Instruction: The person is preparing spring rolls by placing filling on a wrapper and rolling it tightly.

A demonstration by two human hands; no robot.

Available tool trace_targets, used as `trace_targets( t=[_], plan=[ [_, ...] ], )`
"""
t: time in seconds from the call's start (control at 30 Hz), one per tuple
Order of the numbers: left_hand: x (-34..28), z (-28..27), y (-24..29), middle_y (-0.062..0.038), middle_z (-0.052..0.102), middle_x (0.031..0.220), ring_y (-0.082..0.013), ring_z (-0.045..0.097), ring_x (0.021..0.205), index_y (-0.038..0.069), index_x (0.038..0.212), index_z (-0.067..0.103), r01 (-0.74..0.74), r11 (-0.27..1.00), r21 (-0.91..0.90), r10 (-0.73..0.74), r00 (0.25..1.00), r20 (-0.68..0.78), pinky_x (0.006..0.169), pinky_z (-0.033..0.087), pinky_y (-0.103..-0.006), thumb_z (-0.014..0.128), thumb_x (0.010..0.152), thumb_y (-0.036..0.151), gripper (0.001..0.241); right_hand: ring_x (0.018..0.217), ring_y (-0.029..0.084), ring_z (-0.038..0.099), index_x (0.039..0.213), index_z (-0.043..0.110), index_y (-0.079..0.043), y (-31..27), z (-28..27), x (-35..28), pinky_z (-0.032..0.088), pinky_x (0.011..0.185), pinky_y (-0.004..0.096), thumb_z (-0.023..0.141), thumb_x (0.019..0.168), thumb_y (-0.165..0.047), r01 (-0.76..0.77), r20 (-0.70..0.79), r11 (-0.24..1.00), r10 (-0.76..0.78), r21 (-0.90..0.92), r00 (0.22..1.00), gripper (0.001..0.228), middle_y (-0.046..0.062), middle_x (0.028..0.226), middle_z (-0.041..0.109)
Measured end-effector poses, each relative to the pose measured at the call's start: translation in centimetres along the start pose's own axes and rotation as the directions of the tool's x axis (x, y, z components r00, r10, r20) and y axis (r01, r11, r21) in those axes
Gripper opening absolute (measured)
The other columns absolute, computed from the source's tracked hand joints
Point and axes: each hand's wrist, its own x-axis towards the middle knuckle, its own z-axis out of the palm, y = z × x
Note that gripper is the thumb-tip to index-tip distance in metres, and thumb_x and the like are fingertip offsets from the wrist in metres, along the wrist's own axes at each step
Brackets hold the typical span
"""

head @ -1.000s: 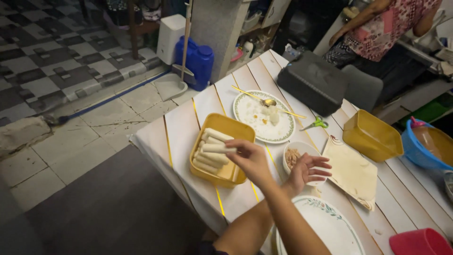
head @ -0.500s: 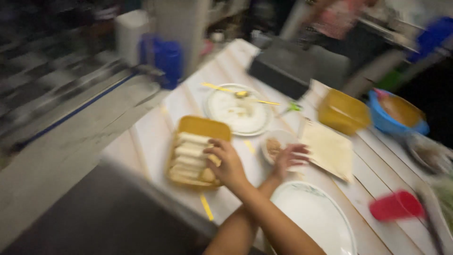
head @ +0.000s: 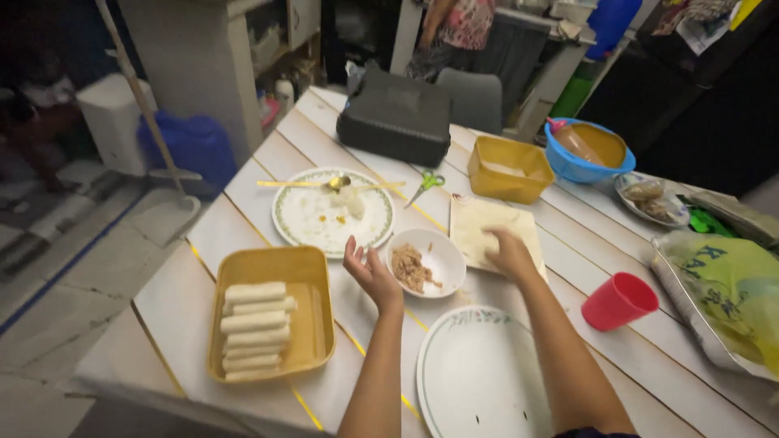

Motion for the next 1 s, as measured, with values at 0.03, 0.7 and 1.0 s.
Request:
trace_targets(
  t=[0.03,0.7,1.0],
  plan=[
    [-0.1,0.1,0.8,-0.007,0.032,0.122,-0.0262,0.036,0.113,0.016,0.122,0.037,-0.013,1.000,-0.002,0.013,1.000,0.003,0.094,0.031,-0.0351,0.044,0.082,0.014,0.041,0.110,0.025,0.047,0.113,0.054,-0.014,0.2,-0.3,-0.4,0.037,0.092,0.038,0.063,0.069,-0.012,0.006,-0.010,1.000,-0.006,0.008,1.000,0.045,0.009,0.113,0.055],
    [-0.6,0.2,1.9,-0.010,0.040,0.115,-0.0222,0.046,0.102,0.014,0.114,0.046,0.091,0.994,0.058,-0.094,0.994,0.052,0.080,0.040,-0.0296,0.046,0.080,0.024,0.035,0.082,0.020,0.062,0.093,0.061,-0.014,-1.3,-1.7,-2.9,0.049,0.076,0.032,0.052,0.081,-0.019,-0.067,0.010,0.990,0.069,-0.122,0.998,0.016,0.004,0.083,0.065],
    [-0.6,0.4,1.6,-0.010,0.043,0.113,-0.0182,0.051,0.096,0.013,0.112,0.047,0.081,0.995,0.061,-0.086,0.993,0.075,0.076,0.041,-0.0279,0.044,0.080,0.023,0.034,0.090,0.030,0.058,0.100,0.060,-0.013,2.3,-1.9,-0.9,0.046,0.080,0.040,0.045,0.089,-0.026,-0.163,-0.152,0.978,0.182,0.133,0.971,0.023,0.011,0.094,0.062]
  ],
)
